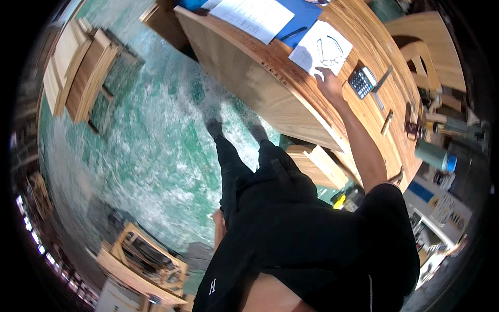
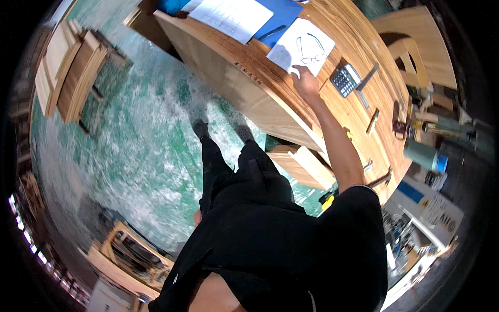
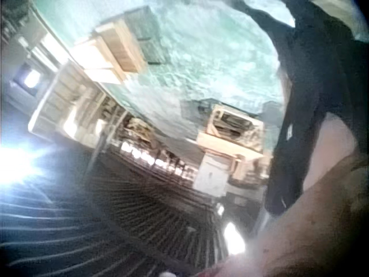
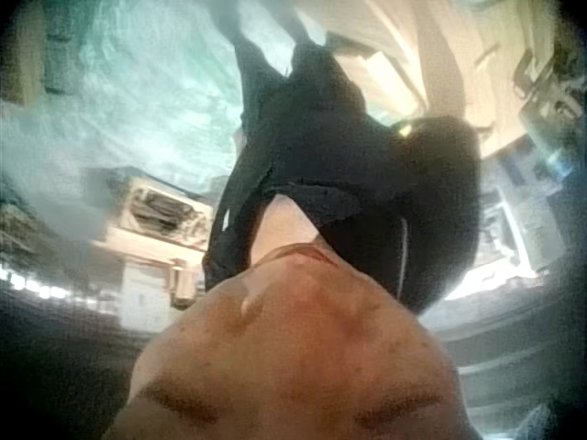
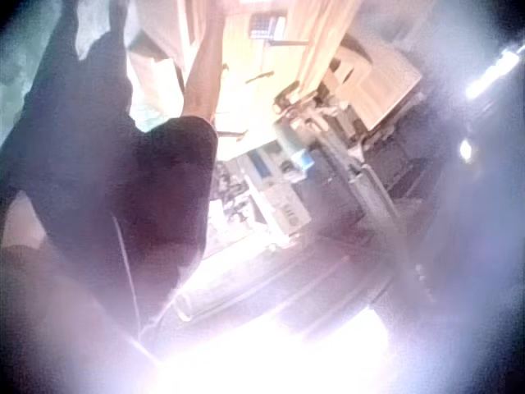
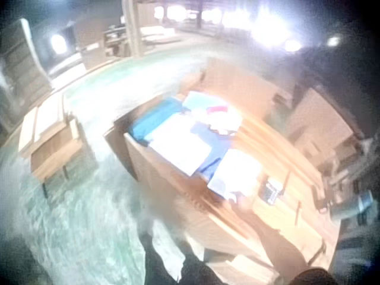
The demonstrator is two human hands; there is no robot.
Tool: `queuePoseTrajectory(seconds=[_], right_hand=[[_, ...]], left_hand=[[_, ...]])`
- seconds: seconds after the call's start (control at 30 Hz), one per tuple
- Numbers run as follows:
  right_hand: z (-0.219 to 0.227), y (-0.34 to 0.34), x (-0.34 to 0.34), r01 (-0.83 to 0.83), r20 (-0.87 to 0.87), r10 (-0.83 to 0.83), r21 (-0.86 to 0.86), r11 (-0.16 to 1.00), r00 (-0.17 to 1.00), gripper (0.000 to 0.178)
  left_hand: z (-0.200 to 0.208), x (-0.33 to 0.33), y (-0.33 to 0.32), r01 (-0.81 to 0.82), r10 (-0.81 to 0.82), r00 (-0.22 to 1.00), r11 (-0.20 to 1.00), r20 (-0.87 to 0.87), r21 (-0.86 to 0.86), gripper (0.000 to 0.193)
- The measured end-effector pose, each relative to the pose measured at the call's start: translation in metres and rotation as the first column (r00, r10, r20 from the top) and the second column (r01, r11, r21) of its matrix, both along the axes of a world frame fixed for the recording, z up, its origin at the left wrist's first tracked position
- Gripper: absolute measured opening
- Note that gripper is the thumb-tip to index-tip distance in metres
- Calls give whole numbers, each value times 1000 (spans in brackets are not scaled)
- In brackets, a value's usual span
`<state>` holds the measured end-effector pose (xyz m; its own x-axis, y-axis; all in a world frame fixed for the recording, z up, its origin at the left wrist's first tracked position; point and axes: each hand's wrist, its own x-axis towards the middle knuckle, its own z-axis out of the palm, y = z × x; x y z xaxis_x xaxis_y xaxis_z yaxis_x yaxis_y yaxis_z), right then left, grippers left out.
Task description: The person operates a CNC woodworking machine, adjusting the tool head and securing a wooden board onto the machine bed. They measure the board with a tape measure, run the machine to cut the wood, and then remove the finished piece to place it on a stack.
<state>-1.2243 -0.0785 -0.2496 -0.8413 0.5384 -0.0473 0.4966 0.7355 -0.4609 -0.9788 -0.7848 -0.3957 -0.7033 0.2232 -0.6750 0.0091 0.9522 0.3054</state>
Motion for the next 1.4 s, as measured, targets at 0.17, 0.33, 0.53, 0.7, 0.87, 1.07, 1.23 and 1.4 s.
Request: queuePoseTrajectory(seconds=[0.17,0.33,0.53,0.7,0.87,1.07,1.23,1.4], right_hand=[[43,-54,47,213,130,-203,-68,975,970,36],[51,-103,80,266,359,-231,-50,963,904,51],[10,-151,85,309,249,-423,393,866,871,50],[1,-163,76,364,246,-470,377,852,848,44],[12,-184,89,370,215,-443,310,876,870,43],[9,-233,99,379,144,-461,386,841,876,43],[8,-266,111,369,16,-415,426,826,910,42],[11,-293,132,351,-15,-365,312,883,931,29]], left_hand=[[-24,-110,-40,130,-134,987,990,90,48,31],[-43,-339,-86,494,-493,858,869,-145,-36,57],[83,-532,17,-657,509,754,602,416,454,33],[69,-530,43,-531,387,841,722,377,444,27],[36,-444,31,-463,272,853,790,446,402,47],[51,-401,-7,-300,174,912,901,372,314,63],[51,-405,-26,-491,359,842,820,404,294,61],[67,-440,12,-606,297,769,623,567,495,47]])
